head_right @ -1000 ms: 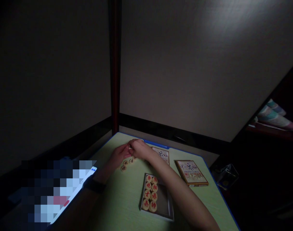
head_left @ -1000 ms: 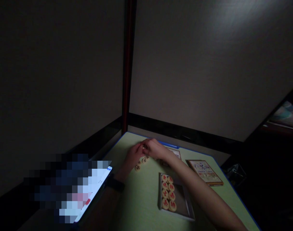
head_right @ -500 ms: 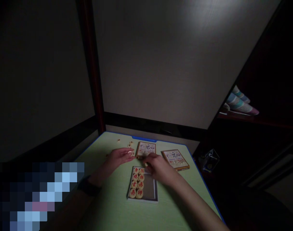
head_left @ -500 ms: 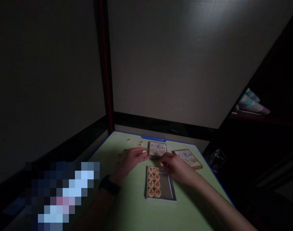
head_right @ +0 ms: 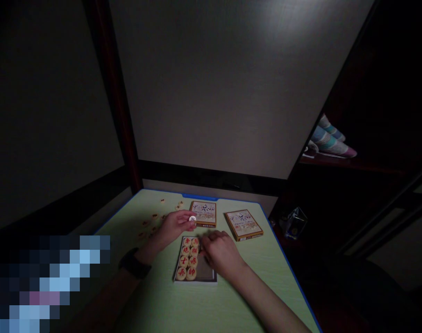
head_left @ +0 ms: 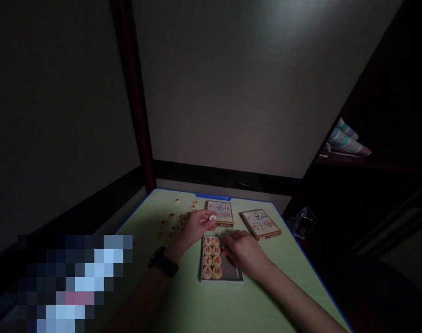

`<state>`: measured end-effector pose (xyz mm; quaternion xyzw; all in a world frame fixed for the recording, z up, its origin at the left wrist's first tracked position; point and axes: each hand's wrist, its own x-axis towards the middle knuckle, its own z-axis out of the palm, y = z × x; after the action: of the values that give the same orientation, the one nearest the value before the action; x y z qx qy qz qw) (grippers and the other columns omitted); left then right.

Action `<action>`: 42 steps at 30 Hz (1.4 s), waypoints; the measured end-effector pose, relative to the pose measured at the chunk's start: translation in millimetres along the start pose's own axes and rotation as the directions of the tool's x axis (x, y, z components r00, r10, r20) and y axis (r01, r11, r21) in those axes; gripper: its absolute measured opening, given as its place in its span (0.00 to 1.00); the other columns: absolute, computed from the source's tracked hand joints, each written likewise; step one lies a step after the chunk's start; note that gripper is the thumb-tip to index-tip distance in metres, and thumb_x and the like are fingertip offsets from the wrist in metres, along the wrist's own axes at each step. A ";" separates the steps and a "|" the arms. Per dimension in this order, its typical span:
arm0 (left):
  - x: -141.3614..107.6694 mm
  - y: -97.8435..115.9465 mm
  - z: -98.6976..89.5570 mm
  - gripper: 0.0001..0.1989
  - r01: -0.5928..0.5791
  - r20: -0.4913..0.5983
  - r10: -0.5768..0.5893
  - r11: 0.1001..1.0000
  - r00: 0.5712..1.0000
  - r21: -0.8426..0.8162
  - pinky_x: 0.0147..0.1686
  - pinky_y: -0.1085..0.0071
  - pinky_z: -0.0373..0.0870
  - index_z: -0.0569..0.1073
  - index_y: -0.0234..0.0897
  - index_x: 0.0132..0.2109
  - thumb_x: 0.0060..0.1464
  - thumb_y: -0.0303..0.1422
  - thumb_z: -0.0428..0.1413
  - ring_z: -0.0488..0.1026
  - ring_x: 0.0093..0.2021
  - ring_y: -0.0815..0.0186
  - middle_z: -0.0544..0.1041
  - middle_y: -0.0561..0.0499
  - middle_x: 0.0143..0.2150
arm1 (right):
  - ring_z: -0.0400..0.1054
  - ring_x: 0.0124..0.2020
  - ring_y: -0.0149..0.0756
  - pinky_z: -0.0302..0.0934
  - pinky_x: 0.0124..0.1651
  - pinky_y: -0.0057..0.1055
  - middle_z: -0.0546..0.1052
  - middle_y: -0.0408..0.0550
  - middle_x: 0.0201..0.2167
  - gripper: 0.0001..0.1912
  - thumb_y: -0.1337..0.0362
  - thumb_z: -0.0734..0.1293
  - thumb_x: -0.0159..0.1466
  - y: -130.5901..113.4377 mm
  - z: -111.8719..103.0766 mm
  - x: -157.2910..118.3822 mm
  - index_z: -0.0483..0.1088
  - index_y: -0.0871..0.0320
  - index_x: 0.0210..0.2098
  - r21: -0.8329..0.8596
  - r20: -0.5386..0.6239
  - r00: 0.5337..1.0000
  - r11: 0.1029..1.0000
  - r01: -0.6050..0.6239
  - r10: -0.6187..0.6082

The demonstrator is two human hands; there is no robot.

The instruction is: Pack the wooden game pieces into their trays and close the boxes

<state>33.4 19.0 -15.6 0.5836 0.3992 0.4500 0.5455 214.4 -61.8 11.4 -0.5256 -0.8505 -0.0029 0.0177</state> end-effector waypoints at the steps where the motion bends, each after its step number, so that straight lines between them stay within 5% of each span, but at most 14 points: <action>1: -0.3 -2.8 -1.7 0.14 0.003 -0.001 -0.003 1.000 1.000 0.008 0.40 0.65 0.79 0.77 0.33 0.43 0.46 0.26 0.63 0.81 0.37 0.61 0.83 0.46 0.37 | 0.72 0.45 0.46 0.60 0.47 0.35 0.79 0.55 0.38 0.09 0.60 0.67 0.65 1.0 1.5 -0.5 0.75 0.58 0.40 0.002 -0.008 1.000 1.000 0.010 -0.010; 12: -5.9 -3.1 -6.7 0.20 0.028 0.020 -0.029 0.999 0.999 0.022 0.41 0.63 0.78 0.78 0.31 0.47 0.44 0.28 0.65 0.81 0.37 0.60 0.83 0.46 0.34 | 0.69 0.43 0.44 0.60 0.46 0.34 0.77 0.53 0.35 0.08 0.67 0.66 0.62 7.4 11.9 -1.8 0.74 0.58 0.41 0.092 -0.086 0.995 0.995 -0.034 0.042; 23: -8.2 -1.2 -1.8 0.11 -0.024 0.070 0.014 0.989 0.997 0.146 0.40 0.67 0.78 0.78 0.33 0.38 0.44 0.29 0.65 0.80 0.37 0.61 0.83 0.46 0.35 | 0.68 0.42 0.43 0.59 0.45 0.34 0.77 0.53 0.35 0.03 0.68 0.66 0.64 3.7 21.5 2.3 0.72 0.59 0.38 0.162 -0.146 0.988 0.987 -0.020 0.044; 30: -10.2 -5.7 -5.7 0.19 -0.109 0.146 0.078 0.970 0.986 0.219 0.37 0.68 0.76 0.81 0.32 0.44 0.42 0.31 0.65 0.79 0.35 0.62 0.83 0.46 0.35 | 0.71 0.36 0.40 0.60 0.40 0.32 0.77 0.48 0.32 0.04 0.70 0.68 0.61 10.0 16.9 0.1 0.71 0.57 0.36 0.250 -0.229 0.971 0.968 -0.011 0.071; 35: -11.0 -8.6 -4.5 0.22 -0.157 0.228 0.105 0.962 0.968 0.222 0.38 0.67 0.77 0.81 0.32 0.48 0.43 0.32 0.64 0.79 0.36 0.62 0.84 0.44 0.39 | 0.72 0.42 0.39 0.63 0.42 0.31 0.77 0.51 0.44 0.17 0.70 0.66 0.63 12.8 12.9 -3.6 0.68 0.55 0.52 0.290 -0.383 0.924 0.948 0.134 -0.014; 42: -10.2 -7.3 -5.7 0.18 -0.134 0.168 0.088 0.949 0.982 0.286 0.38 0.68 0.76 0.81 0.33 0.46 0.44 0.30 0.63 0.79 0.37 0.62 0.84 0.44 0.38 | 0.70 0.35 0.39 0.58 0.36 0.30 0.77 0.47 0.33 0.11 0.71 0.68 0.56 14.1 8.1 -4.2 0.69 0.57 0.40 0.236 -0.240 0.970 0.971 0.029 0.029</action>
<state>25.3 11.4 -23.7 0.7130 0.3853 0.3693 0.4547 228.7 -59.0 3.0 -0.5153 -0.8363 0.0350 0.1838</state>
